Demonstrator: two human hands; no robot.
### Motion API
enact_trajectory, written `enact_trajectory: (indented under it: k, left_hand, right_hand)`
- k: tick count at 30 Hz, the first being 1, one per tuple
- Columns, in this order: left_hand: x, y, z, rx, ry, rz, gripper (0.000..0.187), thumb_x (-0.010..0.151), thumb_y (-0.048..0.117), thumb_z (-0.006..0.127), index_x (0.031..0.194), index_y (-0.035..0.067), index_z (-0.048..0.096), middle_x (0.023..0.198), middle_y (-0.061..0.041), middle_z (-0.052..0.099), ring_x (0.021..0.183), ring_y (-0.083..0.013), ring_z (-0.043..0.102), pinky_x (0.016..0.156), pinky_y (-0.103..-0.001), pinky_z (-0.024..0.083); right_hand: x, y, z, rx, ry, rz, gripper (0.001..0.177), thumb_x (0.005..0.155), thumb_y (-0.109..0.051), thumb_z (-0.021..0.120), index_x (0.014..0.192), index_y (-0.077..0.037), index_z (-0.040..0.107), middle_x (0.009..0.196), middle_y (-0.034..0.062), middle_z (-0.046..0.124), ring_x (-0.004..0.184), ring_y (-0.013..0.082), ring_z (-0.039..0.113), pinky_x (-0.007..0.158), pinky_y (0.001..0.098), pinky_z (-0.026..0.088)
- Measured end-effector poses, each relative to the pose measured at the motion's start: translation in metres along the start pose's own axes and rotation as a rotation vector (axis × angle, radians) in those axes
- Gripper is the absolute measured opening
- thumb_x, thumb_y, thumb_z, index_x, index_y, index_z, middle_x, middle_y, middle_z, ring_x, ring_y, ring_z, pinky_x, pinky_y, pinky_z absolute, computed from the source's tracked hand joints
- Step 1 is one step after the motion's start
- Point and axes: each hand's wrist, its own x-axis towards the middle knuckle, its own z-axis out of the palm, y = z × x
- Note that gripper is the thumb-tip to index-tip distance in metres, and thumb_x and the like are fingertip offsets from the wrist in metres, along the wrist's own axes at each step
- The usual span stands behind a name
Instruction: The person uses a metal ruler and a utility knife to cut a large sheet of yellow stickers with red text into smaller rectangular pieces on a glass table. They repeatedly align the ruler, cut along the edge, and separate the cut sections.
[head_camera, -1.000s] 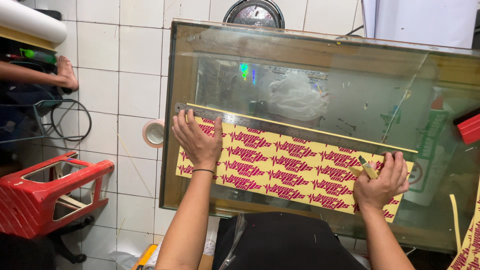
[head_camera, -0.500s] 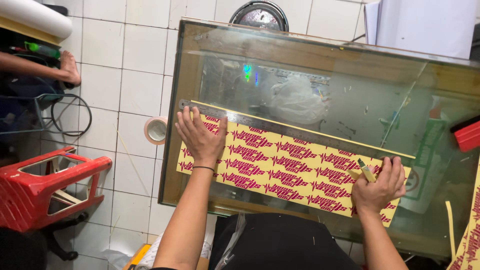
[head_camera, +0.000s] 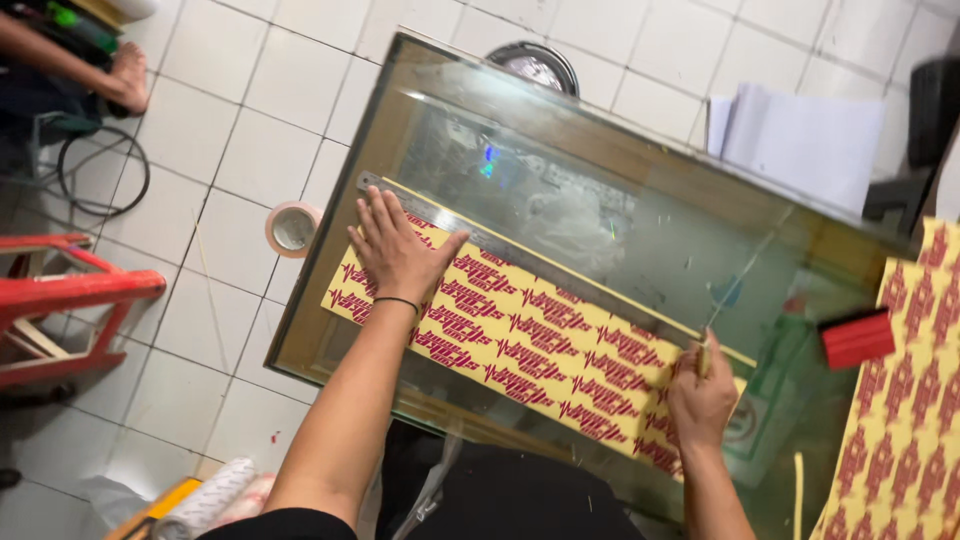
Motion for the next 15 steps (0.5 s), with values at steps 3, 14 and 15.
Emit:
enact_trajectory:
  k: [3, 14, 15]
  left_hand:
    - [-0.002, 0.001, -0.002, 0.004, -0.065, -0.024, 0.124, 0.078, 0.088, 0.057, 0.16, -0.001, 0.026, 0.169, -0.024, 0.021, 0.156, -0.0422, 0.02, 0.121, -0.064, 0.021]
    - [0.015, -0.006, 0.025, 0.057, -0.1, -0.059, 0.138, 0.064, 0.094, 0.06, 0.16, 0.001, 0.024, 0.171, -0.018, 0.014, 0.158, -0.0403, 0.012, 0.123, -0.068, 0.018]
    - [0.016, -0.006, 0.026, 0.047, -0.097, -0.083, 0.138, 0.064, 0.094, 0.06, 0.16, 0.001, 0.024, 0.171, -0.018, 0.014, 0.158, -0.0403, 0.012, 0.123, -0.068, 0.018]
  right_hand:
    - [0.056, -0.086, -0.007, 0.191, -0.495, 0.12, 0.059, 0.094, -0.015, 0.061, 0.152, -0.008, 0.052, 0.132, 0.0274, 0.066, 0.121, 0.051, 0.059, 0.102, 0.0611, 0.047]
    - [0.155, -0.318, 0.157, 0.327, -0.963, -0.627, 0.047, 0.106, -0.03, 0.047, 0.153, -0.027, 0.041, 0.093, 0.0342, 0.068, 0.096, 0.0598, 0.065, 0.086, 0.0663, 0.051]
    - [0.159, -0.317, 0.178, 0.323, -0.978, -0.649, 0.047, 0.106, -0.03, 0.047, 0.153, -0.027, 0.041, 0.093, 0.0342, 0.068, 0.096, 0.0598, 0.065, 0.086, 0.0663, 0.051]
